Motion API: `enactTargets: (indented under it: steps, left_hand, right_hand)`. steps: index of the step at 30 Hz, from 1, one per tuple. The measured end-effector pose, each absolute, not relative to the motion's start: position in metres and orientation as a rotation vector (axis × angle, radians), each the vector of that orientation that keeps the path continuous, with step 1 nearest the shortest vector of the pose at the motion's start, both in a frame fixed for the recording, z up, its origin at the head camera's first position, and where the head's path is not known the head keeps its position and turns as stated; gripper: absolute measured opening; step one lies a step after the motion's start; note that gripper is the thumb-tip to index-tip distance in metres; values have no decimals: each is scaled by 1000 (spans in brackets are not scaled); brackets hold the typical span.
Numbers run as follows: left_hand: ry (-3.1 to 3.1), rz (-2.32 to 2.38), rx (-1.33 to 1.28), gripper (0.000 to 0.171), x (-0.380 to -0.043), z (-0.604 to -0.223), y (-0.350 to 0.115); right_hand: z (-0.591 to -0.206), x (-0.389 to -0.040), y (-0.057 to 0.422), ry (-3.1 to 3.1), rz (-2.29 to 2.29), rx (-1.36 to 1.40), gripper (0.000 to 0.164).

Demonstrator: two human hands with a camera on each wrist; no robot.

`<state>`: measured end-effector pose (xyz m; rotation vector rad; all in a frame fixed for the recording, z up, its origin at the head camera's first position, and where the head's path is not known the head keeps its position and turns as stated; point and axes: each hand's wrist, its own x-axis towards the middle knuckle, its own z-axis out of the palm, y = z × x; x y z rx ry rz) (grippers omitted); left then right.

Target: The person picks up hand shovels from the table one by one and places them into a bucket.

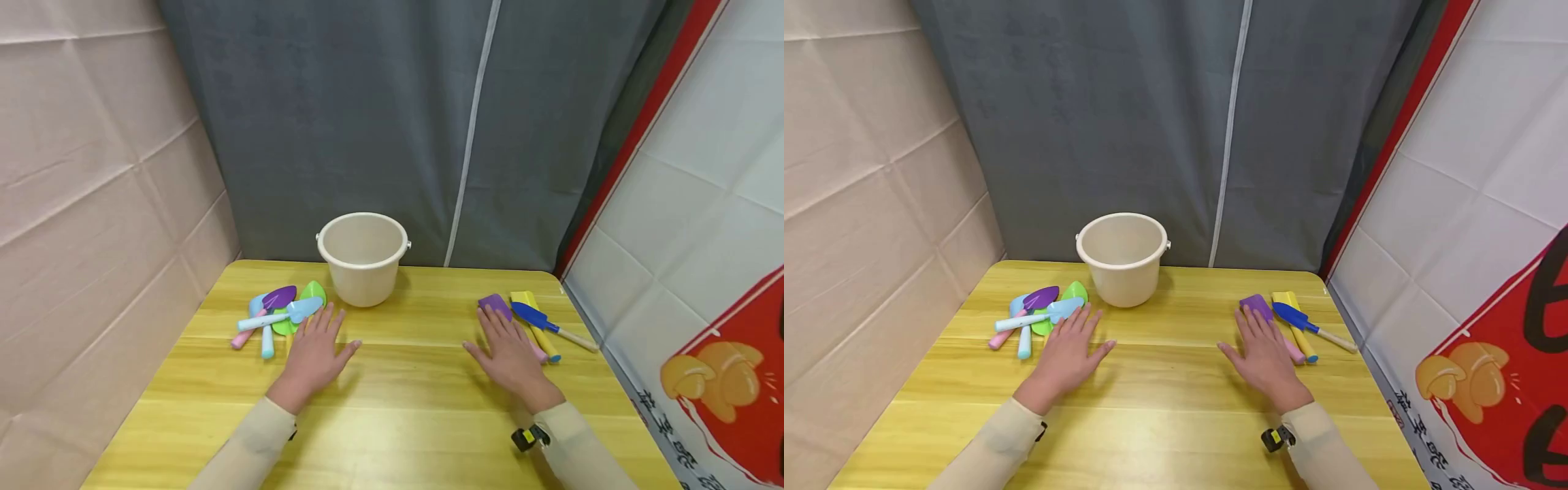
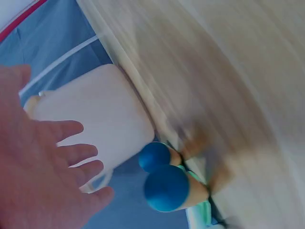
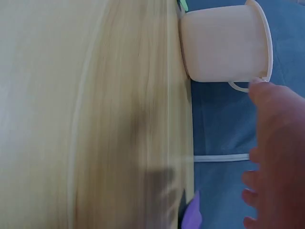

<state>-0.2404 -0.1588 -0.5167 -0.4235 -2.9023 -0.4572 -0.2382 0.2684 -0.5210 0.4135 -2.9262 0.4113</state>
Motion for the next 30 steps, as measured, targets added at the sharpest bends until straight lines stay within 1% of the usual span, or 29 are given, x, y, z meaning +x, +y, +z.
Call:
enactTargets:
  steps: [2,4,7,10,13,16,19,25,30]
  left_hand:
    - [-2846,-569,-389,76,-244,-515,-162]
    - [-2777,-749,-323,63,-250,-513,-166]
    - [-2661,-1069,-169,41,-260,-507,-176]
    - [-2571,-1320,-8,30,-272,-499,-188]
    - [-2517,-1490,89,32,-285,-489,-197]
    - [-2465,-1619,128,35,-300,-481,-203]
    - [-2415,-1702,151,36,-314,-474,-204]
    - [-2340,-1788,234,30,-337,-465,-200]
    - [-2281,-1791,280,34,-351,-456,-201]
  right_hand:
    - [-521,-242,268,-2888,506,406,91]
    - [-520,-248,267,-2845,674,386,86]
    - [-520,-263,263,-2778,996,318,73]
    - [-518,-280,257,-2697,1282,209,57]
    - [-516,-298,251,-2634,1429,126,46]
    - [-506,-318,245,-2602,1535,107,44]
    - [-490,-338,237,-2597,1617,127,48]
    - [-463,-369,220,-2616,1678,98,50]
    - [-451,-390,208,-2596,1757,128,51]
